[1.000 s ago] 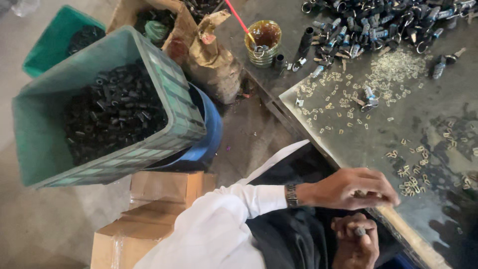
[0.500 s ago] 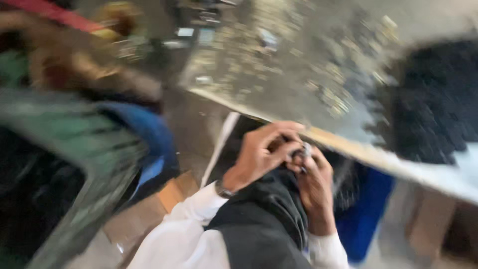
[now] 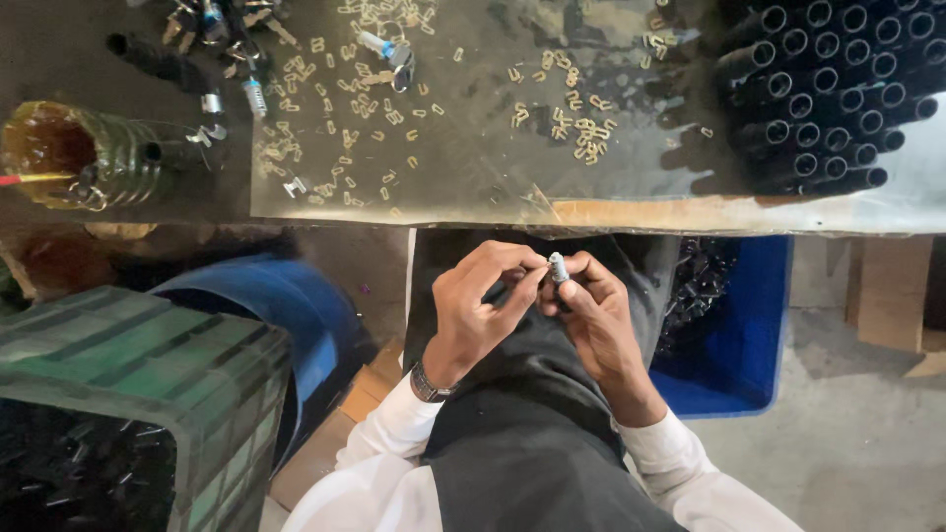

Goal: The person sits at a workbench assembling padlock cylinder components, picking small pin and spring parts and pressing them into a lock cylinder housing by hand, then placing finished cylinders aside and arranging black cylinder housings on the table.

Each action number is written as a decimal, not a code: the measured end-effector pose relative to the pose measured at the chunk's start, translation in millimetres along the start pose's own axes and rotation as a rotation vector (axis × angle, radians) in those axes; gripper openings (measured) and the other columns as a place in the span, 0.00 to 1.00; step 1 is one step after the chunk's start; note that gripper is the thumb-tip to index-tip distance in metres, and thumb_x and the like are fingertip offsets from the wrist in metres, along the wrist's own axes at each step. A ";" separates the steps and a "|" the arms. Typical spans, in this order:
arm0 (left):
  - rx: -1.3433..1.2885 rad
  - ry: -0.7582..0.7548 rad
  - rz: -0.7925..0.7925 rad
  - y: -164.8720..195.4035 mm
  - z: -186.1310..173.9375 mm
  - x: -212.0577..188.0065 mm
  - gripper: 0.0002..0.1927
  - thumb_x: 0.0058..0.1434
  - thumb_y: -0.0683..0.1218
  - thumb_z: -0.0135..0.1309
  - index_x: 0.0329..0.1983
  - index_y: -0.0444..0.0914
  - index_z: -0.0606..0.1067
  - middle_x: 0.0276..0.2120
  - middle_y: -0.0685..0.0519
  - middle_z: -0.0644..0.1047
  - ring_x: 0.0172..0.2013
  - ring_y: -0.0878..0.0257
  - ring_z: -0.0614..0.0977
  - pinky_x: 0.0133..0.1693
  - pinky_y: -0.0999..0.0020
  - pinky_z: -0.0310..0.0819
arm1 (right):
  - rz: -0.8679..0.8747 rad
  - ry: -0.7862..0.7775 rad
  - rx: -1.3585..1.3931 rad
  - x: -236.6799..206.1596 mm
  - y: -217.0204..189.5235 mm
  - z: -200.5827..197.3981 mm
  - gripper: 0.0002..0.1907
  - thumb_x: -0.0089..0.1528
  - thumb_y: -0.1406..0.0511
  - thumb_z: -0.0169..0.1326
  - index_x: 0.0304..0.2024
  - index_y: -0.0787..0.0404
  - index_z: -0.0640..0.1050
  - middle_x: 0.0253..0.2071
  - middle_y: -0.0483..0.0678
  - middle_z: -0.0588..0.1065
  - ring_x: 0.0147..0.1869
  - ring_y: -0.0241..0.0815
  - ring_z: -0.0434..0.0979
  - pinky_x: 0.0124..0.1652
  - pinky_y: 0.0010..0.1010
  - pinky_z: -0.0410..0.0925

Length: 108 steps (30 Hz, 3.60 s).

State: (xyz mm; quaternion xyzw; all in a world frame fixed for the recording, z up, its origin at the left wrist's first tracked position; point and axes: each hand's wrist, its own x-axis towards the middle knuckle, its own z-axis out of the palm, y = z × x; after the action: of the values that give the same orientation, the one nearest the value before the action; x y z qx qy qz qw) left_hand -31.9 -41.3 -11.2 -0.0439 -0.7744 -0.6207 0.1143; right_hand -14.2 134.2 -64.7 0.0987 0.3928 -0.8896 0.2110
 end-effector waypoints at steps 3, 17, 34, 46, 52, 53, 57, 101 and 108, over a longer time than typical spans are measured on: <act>-0.036 -0.007 -0.055 0.8 0.6 -2.6 0.07 0.63 0.35 0.62 0.43 0.35 0.79 0.37 0.53 0.81 0.34 0.68 0.85 0.38 0.75 0.80 | -0.132 0.070 -0.303 -4.6 -3.9 6.2 0.12 0.66 0.69 0.57 0.49 0.64 0.71 0.44 0.49 0.75 0.47 0.37 0.76 0.51 0.29 0.70; -0.060 -0.090 -0.035 -6.9 9.1 -4.6 0.07 0.66 0.34 0.61 0.45 0.35 0.77 0.40 0.51 0.82 0.36 0.66 0.85 0.40 0.73 0.80 | -0.183 0.080 -0.332 -5.8 -12.3 11.9 0.05 0.71 0.70 0.48 0.49 0.63 0.69 0.49 0.49 0.71 0.50 0.36 0.72 0.52 0.29 0.68; 0.041 -0.083 0.130 -9.3 10.8 0.3 0.09 0.65 0.33 0.61 0.46 0.34 0.76 0.41 0.48 0.81 0.37 0.60 0.86 0.37 0.72 0.79 | -0.137 0.042 -0.134 -0.7 -10.5 -1.1 0.08 0.66 0.72 0.60 0.44 0.65 0.73 0.43 0.49 0.73 0.46 0.42 0.77 0.49 0.33 0.71; -0.379 -0.334 -0.260 -6.6 10.7 2.3 0.10 0.63 0.37 0.62 0.47 0.32 0.79 0.40 0.50 0.78 0.39 0.65 0.79 0.44 0.72 0.73 | -0.207 -0.010 -0.354 -14.4 -38.4 -2.6 0.15 0.60 0.76 0.64 0.44 0.64 0.73 0.44 0.47 0.72 0.48 0.38 0.77 0.48 0.31 0.73; -0.623 -0.343 -0.158 -14.6 16.5 -4.4 0.09 0.64 0.40 0.57 0.44 0.32 0.71 0.39 0.48 0.78 0.40 0.60 0.79 0.51 0.67 0.72 | -0.781 0.280 -1.159 -20.6 -85.5 -16.6 0.18 0.56 0.73 0.63 0.46 0.64 0.72 0.46 0.47 0.74 0.50 0.40 0.76 0.51 0.30 0.71; -0.679 -0.349 -0.221 -17.3 17.3 -7.7 0.09 0.66 0.40 0.58 0.45 0.33 0.71 0.36 0.50 0.78 0.37 0.63 0.80 0.45 0.70 0.74 | -0.868 0.495 -1.218 -19.8 -95.1 -24.2 0.13 0.63 0.76 0.60 0.48 0.62 0.73 0.45 0.45 0.74 0.49 0.38 0.75 0.51 0.27 0.70; -0.684 -0.356 -0.430 -27.4 23.5 -18.9 0.11 0.61 0.40 0.61 0.43 0.31 0.73 0.28 0.53 0.78 0.23 0.70 0.75 0.26 0.77 0.68 | -0.873 0.945 -1.192 -12.5 -142.3 -71.7 0.10 0.74 0.65 0.60 0.53 0.63 0.75 0.49 0.44 0.68 0.45 0.37 0.64 0.43 0.25 0.59; -0.691 -0.280 -0.509 -30.1 33.9 -32.4 0.06 0.67 0.38 0.58 0.43 0.28 0.79 0.35 0.52 0.78 0.32 0.69 0.80 0.34 0.73 0.76 | -0.449 0.223 -0.159 -18.9 -13.5 -13.0 0.14 0.71 0.58 0.50 0.46 0.56 0.60 0.25 0.50 0.64 0.21 0.30 0.51 0.24 0.25 0.52; -0.069 -0.241 -0.093 -2.7 33.3 -12.8 0.09 0.59 0.37 0.65 0.41 0.31 0.79 0.32 0.48 0.78 0.31 0.60 0.80 0.34 0.70 0.72 | -0.406 0.298 -0.269 -20.3 -19.4 -11.3 0.13 0.71 0.59 0.49 0.45 0.57 0.60 0.27 0.48 0.65 0.23 0.30 0.54 0.24 0.22 0.51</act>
State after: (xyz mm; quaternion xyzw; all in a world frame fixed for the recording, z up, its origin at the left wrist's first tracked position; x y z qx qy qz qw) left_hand -24.1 -8.6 -23.5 -0.0861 -0.7619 -0.6419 -0.0100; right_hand -4.9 160.3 -52.6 0.1187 0.5458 -0.8292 -0.0204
